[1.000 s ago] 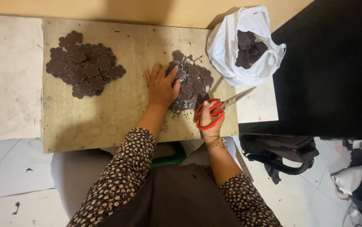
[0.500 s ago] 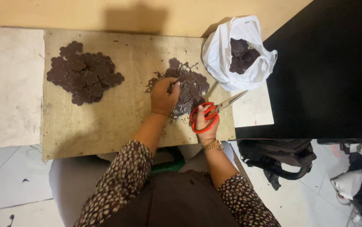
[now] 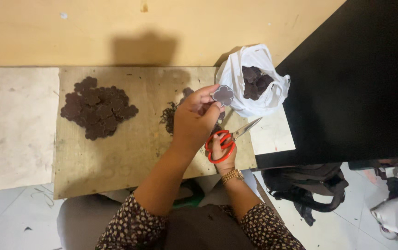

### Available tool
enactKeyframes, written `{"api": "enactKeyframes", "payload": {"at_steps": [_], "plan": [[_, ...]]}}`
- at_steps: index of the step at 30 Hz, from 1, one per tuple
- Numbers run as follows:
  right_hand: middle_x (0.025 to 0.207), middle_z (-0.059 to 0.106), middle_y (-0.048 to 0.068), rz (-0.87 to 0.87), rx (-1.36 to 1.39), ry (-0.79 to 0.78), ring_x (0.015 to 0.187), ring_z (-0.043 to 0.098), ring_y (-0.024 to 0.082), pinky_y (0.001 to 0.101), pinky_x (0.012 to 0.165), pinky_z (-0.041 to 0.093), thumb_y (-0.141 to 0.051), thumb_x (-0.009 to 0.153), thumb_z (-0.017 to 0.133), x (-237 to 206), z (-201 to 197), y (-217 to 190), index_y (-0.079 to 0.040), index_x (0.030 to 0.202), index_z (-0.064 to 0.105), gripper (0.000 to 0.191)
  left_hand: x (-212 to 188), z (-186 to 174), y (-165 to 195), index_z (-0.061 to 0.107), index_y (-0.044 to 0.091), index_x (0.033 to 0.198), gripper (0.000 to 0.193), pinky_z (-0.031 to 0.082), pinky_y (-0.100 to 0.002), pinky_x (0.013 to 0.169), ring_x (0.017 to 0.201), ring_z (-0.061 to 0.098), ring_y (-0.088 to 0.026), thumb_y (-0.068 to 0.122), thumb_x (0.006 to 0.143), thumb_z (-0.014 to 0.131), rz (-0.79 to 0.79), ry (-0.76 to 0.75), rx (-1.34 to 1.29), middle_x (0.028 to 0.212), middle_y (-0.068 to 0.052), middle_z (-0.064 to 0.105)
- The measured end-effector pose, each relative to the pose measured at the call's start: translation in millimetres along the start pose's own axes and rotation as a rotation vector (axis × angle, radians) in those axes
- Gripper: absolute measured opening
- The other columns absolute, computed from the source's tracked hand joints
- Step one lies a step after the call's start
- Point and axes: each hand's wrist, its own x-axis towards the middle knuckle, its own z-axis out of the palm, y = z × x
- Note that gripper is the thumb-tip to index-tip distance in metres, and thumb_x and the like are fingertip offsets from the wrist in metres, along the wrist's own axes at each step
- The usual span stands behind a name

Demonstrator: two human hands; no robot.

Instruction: The person uses red-handled scissors to trim the edges of a dark brown, flower-shaped piece of material. They hold the piece in their left hand and cut with their right hand, placing the finished piece onto a pile on the table.

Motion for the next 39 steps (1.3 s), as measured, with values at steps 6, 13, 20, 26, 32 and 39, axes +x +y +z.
{"api": "enactKeyframes", "payload": {"at_steps": [6,13,20,26,32,39], "plan": [[0.076,0.066,0.007,-0.050,-0.020,0.003,0.068,0.065,0.020,0.0340,0.064,0.054,-0.024,0.096,0.066,2.5,1.9,-8.5,-0.003,0.093,0.061,0.022,21.6,3.2,21.7,0.062,0.002,0.107,0.018,0.048,-0.027,0.067,0.076,0.059,-0.012,0.007,0.092,0.054,-0.330,-0.028,-0.475,0.092,-0.004,0.066],[0.114,0.065,0.007,-0.106,0.395,-0.227,0.094,0.060,0.018,0.0304,0.084,0.050,-0.021,0.097,0.056,15.6,8.7,-12.5,-0.005,0.140,0.055,0.045,7.6,14.5,25.4,0.054,0.009,0.095,0.028,0.042,-0.028,0.072,0.073,0.050,-0.013,0.031,0.105,0.041,-0.713,-0.704,-1.386,0.085,-0.003,0.056],[0.123,0.061,0.009,-0.094,0.535,-0.209,0.106,0.059,0.017,0.0300,0.093,0.049,-0.018,0.101,0.057,16.9,9.2,-4.5,-0.004,0.140,0.049,0.042,-1.7,13.6,19.4,0.056,0.009,0.080,0.029,0.057,-0.040,0.082,0.095,0.070,-0.024,0.027,0.099,0.043,-0.748,-0.641,-1.139,0.107,-0.016,0.067],[0.131,0.058,0.010,-0.102,0.592,-0.207,0.117,0.059,0.016,0.0297,0.101,0.048,-0.016,0.104,0.058,20.4,10.5,-0.9,-0.002,0.140,0.044,0.041,-1.6,8.1,7.6,0.058,0.007,0.085,0.029,0.055,-0.036,0.077,0.090,0.071,-0.024,0.022,0.102,0.041,-0.738,-0.664,-1.081,0.114,-0.021,0.068],[0.140,0.055,0.011,-0.163,0.576,-0.147,0.127,0.058,0.015,0.0294,0.109,0.046,-0.014,0.107,0.058,23.1,10.3,-4.9,-0.001,0.140,0.039,0.040,9.8,4.7,-26.2,0.059,0.004,0.094,0.031,0.046,-0.025,0.057,0.064,0.056,-0.014,0.029,0.100,0.042,-0.860,-0.462,-1.250,0.094,-0.011,0.063],[0.080,0.071,0.011,0.111,0.041,-0.114,0.068,0.070,0.020,0.0339,0.066,0.058,-0.013,0.093,0.056,4.9,-6.6,-15.4,-0.003,0.101,0.057,0.012,19.7,-17.6,-41.4,0.064,0.005,0.115,0.042,0.043,-0.026,0.063,0.073,0.055,-0.015,0.040,0.099,0.046,-0.879,-0.074,-0.880,0.099,-0.008,0.064]]}}
